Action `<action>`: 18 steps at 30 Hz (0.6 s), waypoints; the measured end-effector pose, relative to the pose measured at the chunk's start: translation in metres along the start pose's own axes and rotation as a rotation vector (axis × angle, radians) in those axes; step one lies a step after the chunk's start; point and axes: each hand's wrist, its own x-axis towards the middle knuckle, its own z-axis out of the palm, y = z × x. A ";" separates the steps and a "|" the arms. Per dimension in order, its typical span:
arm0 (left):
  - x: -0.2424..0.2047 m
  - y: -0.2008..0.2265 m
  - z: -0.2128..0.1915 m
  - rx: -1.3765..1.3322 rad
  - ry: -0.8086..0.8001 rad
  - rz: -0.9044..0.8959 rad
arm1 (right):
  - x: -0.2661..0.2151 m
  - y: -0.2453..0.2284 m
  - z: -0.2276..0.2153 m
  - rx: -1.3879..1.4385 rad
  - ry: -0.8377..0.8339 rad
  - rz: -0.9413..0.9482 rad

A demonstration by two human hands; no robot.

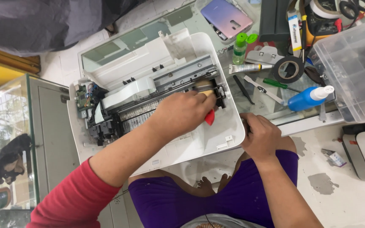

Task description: Cleaning the internal chassis and components of a printer using a brush and cleaning solution.

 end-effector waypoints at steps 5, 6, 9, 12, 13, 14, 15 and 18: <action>-0.004 -0.007 -0.011 -0.078 -0.046 -0.090 | 0.000 0.002 0.002 -0.014 -0.007 -0.010; -0.007 -0.011 -0.011 -0.109 -0.104 -0.124 | 0.000 0.002 0.002 -0.024 0.000 -0.008; -0.002 -0.008 -0.039 -0.257 -0.091 -0.157 | -0.002 0.002 0.001 -0.020 -0.009 0.007; -0.025 -0.019 -0.040 -0.230 -0.180 -0.235 | 0.000 0.002 -0.001 0.008 -0.022 0.005; -0.031 -0.023 -0.038 -0.225 -0.183 -0.230 | 0.001 0.001 -0.001 0.012 -0.016 0.009; -0.038 -0.028 -0.036 -0.182 -0.259 -0.275 | 0.002 0.000 -0.001 0.010 -0.005 0.008; -0.048 -0.029 -0.034 -0.144 -0.335 -0.332 | 0.002 -0.002 -0.002 0.010 -0.006 0.001; -0.034 -0.023 -0.054 -0.344 -0.162 -0.316 | -0.003 0.002 0.001 0.006 -0.016 0.000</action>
